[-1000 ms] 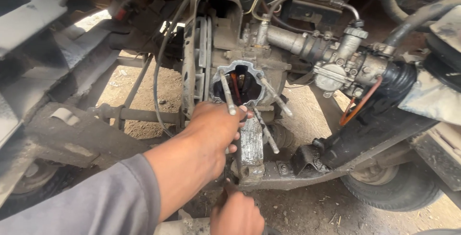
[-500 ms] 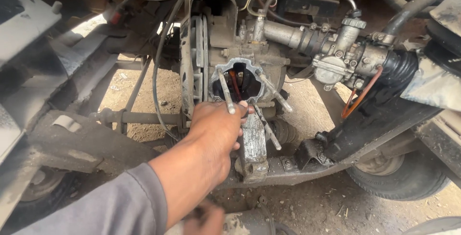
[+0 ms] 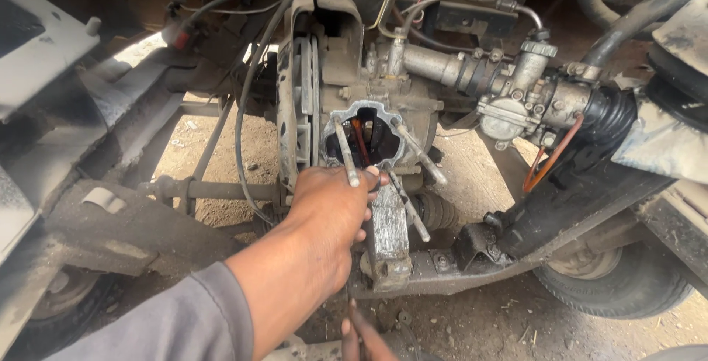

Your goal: Inspecting and manipulating components inside an open engine block, including checking rods and internal mechanisms.

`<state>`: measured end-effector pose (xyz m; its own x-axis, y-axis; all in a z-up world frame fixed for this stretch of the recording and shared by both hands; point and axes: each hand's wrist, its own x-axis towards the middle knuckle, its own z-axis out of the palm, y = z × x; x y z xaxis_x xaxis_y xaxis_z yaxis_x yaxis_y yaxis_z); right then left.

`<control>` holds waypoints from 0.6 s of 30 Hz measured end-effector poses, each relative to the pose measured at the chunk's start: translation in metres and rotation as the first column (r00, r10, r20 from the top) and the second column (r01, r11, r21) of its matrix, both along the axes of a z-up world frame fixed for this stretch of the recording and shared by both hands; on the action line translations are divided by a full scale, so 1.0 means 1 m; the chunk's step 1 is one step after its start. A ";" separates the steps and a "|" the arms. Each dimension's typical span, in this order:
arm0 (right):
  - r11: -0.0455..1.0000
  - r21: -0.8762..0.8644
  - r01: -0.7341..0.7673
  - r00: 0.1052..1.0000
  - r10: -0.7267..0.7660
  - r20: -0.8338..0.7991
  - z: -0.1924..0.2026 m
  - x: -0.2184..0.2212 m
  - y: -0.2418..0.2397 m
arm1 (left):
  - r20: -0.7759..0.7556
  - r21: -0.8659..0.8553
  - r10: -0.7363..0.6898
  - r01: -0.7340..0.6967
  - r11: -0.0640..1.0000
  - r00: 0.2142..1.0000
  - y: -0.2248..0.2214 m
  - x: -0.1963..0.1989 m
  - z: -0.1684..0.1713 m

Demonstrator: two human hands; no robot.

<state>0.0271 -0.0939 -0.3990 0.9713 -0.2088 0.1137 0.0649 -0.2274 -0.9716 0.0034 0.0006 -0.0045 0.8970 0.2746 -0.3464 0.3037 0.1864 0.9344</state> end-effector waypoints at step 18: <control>0.757 0.651 -0.060 0.982 0.160 -0.096 0.095 -0.042 0.171 | -0.108 0.013 -0.171 0.174 0.985 0.979 0.031 0.027 -0.002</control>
<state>-0.0148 0.0772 -0.3042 0.9868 -0.0744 -0.1436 -0.0947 0.4542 -0.8859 0.0306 0.0321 -0.0069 0.8900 0.1276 -0.4378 0.4273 0.1019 0.8984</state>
